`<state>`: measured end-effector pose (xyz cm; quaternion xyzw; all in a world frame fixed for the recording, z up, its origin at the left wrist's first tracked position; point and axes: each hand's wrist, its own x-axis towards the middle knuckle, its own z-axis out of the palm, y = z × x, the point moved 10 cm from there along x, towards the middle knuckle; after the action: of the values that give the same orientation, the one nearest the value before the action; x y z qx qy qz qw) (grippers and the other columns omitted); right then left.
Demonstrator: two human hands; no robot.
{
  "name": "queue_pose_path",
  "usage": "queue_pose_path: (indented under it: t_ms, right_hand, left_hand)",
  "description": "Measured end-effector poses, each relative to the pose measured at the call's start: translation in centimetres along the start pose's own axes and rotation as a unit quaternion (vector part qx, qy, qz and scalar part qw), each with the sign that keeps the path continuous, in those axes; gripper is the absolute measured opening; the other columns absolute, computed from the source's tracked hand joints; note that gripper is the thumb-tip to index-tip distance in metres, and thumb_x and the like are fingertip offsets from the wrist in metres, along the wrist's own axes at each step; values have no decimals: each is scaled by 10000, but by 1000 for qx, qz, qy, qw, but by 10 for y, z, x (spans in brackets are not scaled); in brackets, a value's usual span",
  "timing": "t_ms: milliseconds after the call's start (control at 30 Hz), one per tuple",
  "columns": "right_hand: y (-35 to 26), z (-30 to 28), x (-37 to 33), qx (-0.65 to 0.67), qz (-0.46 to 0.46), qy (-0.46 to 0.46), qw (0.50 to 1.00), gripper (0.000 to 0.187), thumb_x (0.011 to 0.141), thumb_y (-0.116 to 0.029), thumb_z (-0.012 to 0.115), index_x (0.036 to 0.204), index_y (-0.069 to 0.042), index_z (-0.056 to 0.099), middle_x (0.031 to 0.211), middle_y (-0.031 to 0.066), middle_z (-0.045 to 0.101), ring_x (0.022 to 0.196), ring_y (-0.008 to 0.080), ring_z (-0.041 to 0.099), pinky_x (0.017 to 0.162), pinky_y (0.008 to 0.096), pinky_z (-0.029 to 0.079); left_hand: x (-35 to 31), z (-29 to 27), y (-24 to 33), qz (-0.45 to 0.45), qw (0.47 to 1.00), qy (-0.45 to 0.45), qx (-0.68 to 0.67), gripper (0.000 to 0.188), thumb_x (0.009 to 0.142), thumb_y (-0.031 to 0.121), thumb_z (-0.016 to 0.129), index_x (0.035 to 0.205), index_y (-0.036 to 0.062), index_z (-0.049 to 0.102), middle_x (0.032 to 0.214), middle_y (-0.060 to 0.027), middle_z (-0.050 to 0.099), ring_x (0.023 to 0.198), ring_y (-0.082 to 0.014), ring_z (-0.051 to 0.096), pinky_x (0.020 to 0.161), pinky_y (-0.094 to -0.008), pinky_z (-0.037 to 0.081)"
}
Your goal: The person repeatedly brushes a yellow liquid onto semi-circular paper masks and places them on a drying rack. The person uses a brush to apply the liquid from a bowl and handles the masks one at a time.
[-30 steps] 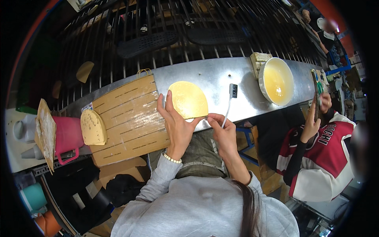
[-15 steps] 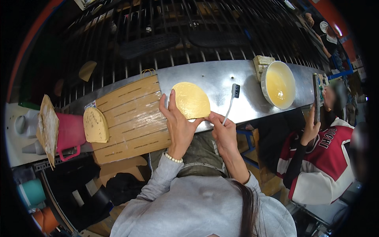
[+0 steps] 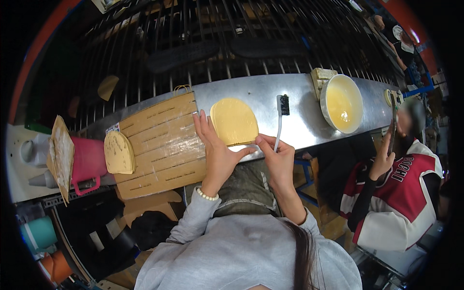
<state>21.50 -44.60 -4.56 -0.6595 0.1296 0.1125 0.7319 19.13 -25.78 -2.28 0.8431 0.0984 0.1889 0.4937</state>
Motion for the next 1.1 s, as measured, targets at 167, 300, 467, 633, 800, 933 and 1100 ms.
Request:
queue_pose_path:
  t_ms: [167,300,467,633,800,933,1100]
  right_hand:
    - [-5,-1,2,16,-6,0,1000,270,948,-99,797,1133,95,772,951,106,794,860,127,711,809,262,542]
    - [-2,-5,4,-7,-16,0,1000,264,946,-99,799,1132,87,778,954,105,792,836,114,691,781,250,522]
    - [-5,-8,2,-69,-13,-11,997,232,976,-118,772,1131,53,792,960,81,785,891,103,675,843,252,495]
    - [-31,5,-9,-81,-102,-59,990,214,1008,-109,717,1164,13,799,1014,32,701,902,90,593,811,246,460]
    - [-43,14,-14,-63,-132,-80,986,210,1015,-105,705,1172,-9,803,1028,35,662,894,90,565,782,237,439]
    - [-46,15,-10,-74,-144,-62,985,207,1006,-117,731,1169,-15,807,1005,40,674,865,85,559,740,242,429]
    - [-49,14,-4,-99,-155,-25,983,227,998,-137,756,1173,1,800,1000,35,692,809,65,541,693,229,412]
  left_hand:
    - [1,-5,23,12,997,-60,50,1613,507,323,1066,1646,-25,-21,1676,-372,-104,1583,-541,74,1282,-544,248]
    - [3,-8,24,6,992,-88,94,1630,477,321,1070,1643,-35,-13,1677,-386,-76,1586,-543,55,1288,-551,229]
    - [17,-30,45,83,987,-99,94,1585,519,434,1042,1649,-26,31,1700,-323,97,1607,-479,92,1299,-576,136]
    - [34,-6,64,199,928,-260,178,1469,554,461,1014,1673,89,139,1700,-222,229,1607,-484,116,1272,-676,126]
    - [63,1,65,192,900,-341,190,1176,604,330,990,1591,130,382,1574,-163,429,1493,-440,374,1201,-556,351]
    - [67,-1,70,236,900,-327,165,967,611,283,973,1468,129,552,1448,-148,528,1308,-383,563,1040,-467,509]
    - [73,-2,66,233,903,-324,159,892,616,303,976,1406,125,602,1421,-153,544,1294,-383,580,1020,-471,523]
